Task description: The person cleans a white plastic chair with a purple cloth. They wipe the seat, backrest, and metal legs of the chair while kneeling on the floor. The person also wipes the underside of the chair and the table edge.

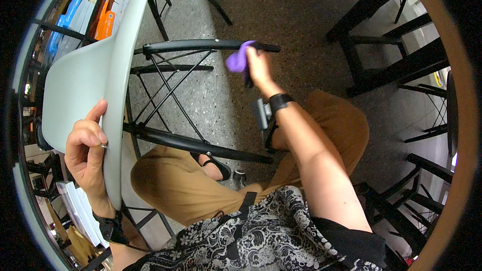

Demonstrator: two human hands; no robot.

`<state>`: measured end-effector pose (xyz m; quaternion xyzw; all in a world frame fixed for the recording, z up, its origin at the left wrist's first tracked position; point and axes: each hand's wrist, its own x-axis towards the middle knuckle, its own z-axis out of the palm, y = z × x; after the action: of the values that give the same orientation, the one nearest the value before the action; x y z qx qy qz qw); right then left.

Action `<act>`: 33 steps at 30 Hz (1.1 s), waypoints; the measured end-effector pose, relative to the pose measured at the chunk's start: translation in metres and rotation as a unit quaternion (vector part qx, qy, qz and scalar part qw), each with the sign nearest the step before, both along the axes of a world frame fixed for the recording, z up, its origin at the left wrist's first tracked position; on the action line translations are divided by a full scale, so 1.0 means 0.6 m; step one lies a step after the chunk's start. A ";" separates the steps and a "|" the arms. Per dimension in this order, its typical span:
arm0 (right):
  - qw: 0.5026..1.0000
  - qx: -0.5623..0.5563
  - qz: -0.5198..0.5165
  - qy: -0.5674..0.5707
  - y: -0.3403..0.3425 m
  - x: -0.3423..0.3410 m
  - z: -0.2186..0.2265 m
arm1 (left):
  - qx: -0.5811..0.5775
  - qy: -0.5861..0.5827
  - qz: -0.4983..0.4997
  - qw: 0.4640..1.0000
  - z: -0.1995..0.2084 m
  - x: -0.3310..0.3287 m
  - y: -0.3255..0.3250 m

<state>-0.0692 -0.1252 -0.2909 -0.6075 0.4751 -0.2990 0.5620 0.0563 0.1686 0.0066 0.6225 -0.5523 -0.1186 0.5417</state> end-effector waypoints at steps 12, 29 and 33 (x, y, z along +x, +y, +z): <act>0.862 0.366 0.128 -0.327 0.090 0.069 0.077 | 0.007 0.007 0.027 1.000 0.001 -0.006 0.009; 0.880 0.329 0.001 -0.343 0.107 0.082 0.083 | 0.015 0.013 0.032 0.999 0.000 -0.013 0.006; 0.880 0.313 -0.067 -0.350 0.117 0.094 0.095 | 0.016 0.010 0.027 0.999 0.002 -0.013 0.007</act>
<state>-0.0130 -0.0549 -0.2341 -0.2217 0.3556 -0.3649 0.8314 0.0488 0.1729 0.0078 0.6446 -0.5280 -0.1193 0.5399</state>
